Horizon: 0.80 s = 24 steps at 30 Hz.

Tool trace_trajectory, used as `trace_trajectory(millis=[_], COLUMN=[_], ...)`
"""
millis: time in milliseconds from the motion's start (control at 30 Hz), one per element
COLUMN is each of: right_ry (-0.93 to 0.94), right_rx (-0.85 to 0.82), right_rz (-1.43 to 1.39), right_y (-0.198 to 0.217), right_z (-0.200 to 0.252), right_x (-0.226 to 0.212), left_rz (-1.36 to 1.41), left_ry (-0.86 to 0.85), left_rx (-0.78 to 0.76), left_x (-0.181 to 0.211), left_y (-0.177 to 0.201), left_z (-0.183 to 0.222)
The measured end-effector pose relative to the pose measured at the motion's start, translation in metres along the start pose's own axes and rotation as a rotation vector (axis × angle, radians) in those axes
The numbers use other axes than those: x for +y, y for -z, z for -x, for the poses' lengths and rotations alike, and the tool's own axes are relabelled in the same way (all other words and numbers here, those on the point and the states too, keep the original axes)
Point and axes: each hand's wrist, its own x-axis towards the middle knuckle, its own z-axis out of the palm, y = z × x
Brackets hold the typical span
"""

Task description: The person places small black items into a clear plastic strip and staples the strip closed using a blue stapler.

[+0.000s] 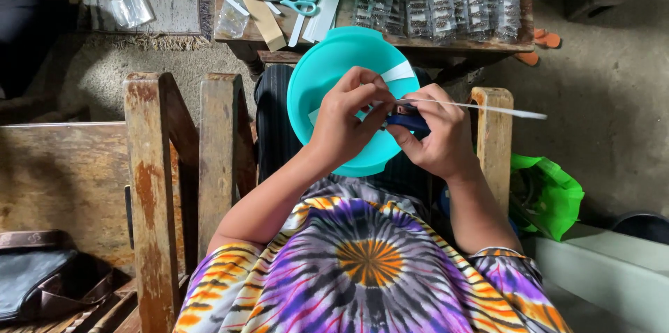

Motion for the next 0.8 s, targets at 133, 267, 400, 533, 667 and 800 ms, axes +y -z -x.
trace_trajectory(millis=[133, 267, 400, 533, 667, 800], right_ry=[0.009, -0.005, -0.035, -0.020, -0.060, -0.180], right_rx=[0.008, 0.042, 0.053, 0.037, 0.050, 0.089], right_rz=[0.015, 0.037, 0.019, -0.005, -0.023, -0.071], right_y=[-0.002, -0.008, -0.014, -0.018, -0.021, -0.022], right_z=[0.003, 0.006, 0.007, 0.006, 0.008, 0.024], right_x=[0.005, 0.009, 0.007, 0.015, 0.023, 0.043], left_rz=[0.006, 0.066, 0.082, 0.069, 0.050, 0.033], left_ry=[-0.009, -0.030, -0.051, -0.027, 0.072, 0.192], left_rx=[-0.011, -0.103, -0.082, -0.048, -0.110, -0.127], left_x=[-0.012, -0.020, -0.032, -0.044, -0.062, -0.069], left_y=[-0.004, -0.005, -0.008, -0.011, -0.008, -0.007], left_z=[0.005, 0.005, 0.009, 0.014, 0.023, 0.023])
